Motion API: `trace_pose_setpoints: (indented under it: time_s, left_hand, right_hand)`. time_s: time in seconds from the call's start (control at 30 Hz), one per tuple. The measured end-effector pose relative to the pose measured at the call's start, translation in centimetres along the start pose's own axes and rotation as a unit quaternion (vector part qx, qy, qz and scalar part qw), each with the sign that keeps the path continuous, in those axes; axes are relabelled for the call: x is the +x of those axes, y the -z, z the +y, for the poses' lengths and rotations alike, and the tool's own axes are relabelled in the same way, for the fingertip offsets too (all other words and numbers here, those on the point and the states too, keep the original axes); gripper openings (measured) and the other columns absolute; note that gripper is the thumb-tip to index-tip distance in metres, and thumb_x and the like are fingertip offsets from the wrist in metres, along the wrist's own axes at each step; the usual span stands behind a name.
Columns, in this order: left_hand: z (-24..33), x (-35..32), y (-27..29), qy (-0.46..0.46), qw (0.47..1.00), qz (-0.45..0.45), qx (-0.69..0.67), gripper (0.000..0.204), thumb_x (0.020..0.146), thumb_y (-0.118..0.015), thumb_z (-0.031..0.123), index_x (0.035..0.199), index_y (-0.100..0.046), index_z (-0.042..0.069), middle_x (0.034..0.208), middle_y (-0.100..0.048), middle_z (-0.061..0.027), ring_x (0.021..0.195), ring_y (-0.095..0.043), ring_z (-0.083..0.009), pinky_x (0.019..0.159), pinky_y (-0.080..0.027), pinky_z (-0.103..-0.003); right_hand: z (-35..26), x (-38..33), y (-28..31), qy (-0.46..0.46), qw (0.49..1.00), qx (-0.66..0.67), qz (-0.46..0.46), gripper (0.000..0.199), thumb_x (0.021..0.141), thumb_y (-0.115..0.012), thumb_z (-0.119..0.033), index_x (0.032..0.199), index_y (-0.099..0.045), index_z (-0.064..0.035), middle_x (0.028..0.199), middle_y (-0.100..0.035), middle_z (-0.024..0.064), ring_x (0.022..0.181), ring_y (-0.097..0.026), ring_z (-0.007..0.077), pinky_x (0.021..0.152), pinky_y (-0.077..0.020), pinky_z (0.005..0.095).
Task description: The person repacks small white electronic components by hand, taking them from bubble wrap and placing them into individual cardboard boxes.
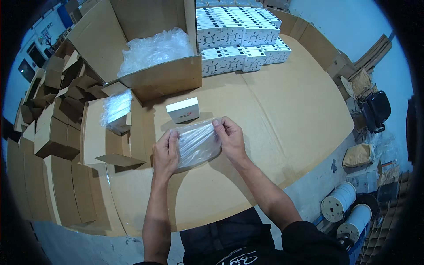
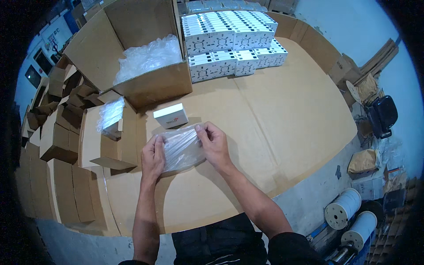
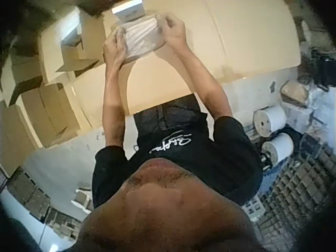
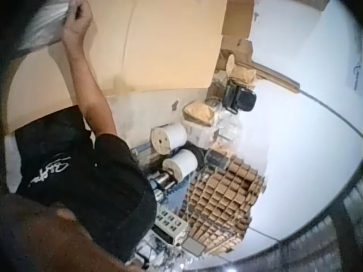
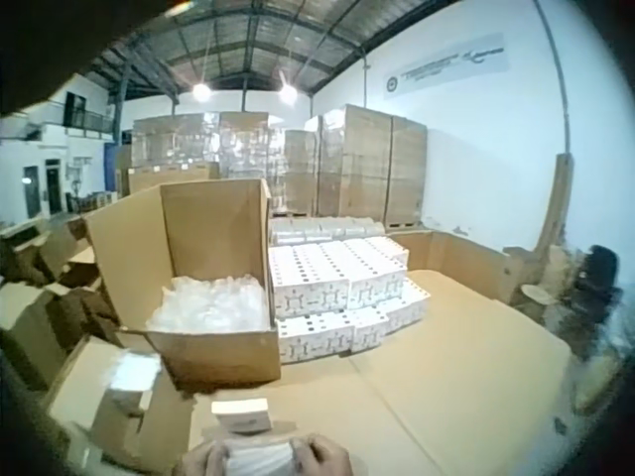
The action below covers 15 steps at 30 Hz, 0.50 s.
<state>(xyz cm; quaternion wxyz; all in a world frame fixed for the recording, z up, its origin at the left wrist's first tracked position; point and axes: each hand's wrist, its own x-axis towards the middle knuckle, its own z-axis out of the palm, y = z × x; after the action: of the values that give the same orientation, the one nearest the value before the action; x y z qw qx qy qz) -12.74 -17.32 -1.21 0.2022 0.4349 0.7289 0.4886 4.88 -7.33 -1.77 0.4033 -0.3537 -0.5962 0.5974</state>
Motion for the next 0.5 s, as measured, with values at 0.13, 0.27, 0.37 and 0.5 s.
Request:
trace_pose_setpoints:
  time_s: [0.13,0.27,0.37,0.5]
  left_hand:
    - [-0.1,-0.3,-0.8,0.018,0.999,0.005,-0.042,0.033,0.107,-0.053,0.027,0.097,-0.067,-0.001,0.069,-0.059,-0.0071,0.065,-0.053,-0.0104,0.060,-0.044,-0.030]
    - [-0.2,-0.1,-1.5,0.072,0.970,0.027,-0.231,0.029,0.106,-0.058,0.024,0.091,-0.067,0.001,0.068,-0.055,0.0024,0.063,-0.047,-0.0044,0.056,-0.038,-0.024]
    - [0.0,0.0,-1.3,0.058,0.975,0.043,-0.210,0.027,0.104,-0.062,0.022,0.085,-0.065,0.003,0.070,-0.052,0.0063,0.063,-0.043,-0.0024,0.054,-0.033,-0.022]
    - [-0.8,0.2,-0.9,0.037,0.978,0.064,-0.193,0.031,0.104,-0.064,0.023,0.080,-0.061,0.003,0.070,-0.051,0.0062,0.063,-0.041,-0.0025,0.055,-0.032,-0.021]
  right_hand:
    - [0.6,0.1,-0.3,0.015,0.996,0.051,0.074,0.029,0.106,-0.059,-0.022,0.085,-0.053,-0.0030,0.068,-0.048,-0.0038,0.065,-0.043,0.0053,0.057,-0.0393,0.0266]
    - [0.3,-0.5,-0.9,0.081,0.986,-0.112,0.093,0.032,0.105,-0.060,-0.023,0.083,-0.048,-0.0033,0.064,-0.045,-0.0021,0.061,-0.040,0.0075,0.054,-0.0365,0.0300]
    - [1.4,-0.3,-0.6,0.049,0.990,-0.114,0.072,0.031,0.103,-0.062,-0.023,0.084,-0.048,-0.0033,0.063,-0.044,-0.0013,0.061,-0.039,0.0083,0.054,-0.0360,0.0306]
    - [1.5,-0.1,-0.1,0.004,0.997,-0.080,0.013,0.031,0.101,-0.065,-0.020,0.081,-0.047,-0.0039,0.065,-0.047,-0.0029,0.062,-0.041,0.0076,0.055,-0.0381,0.0299]
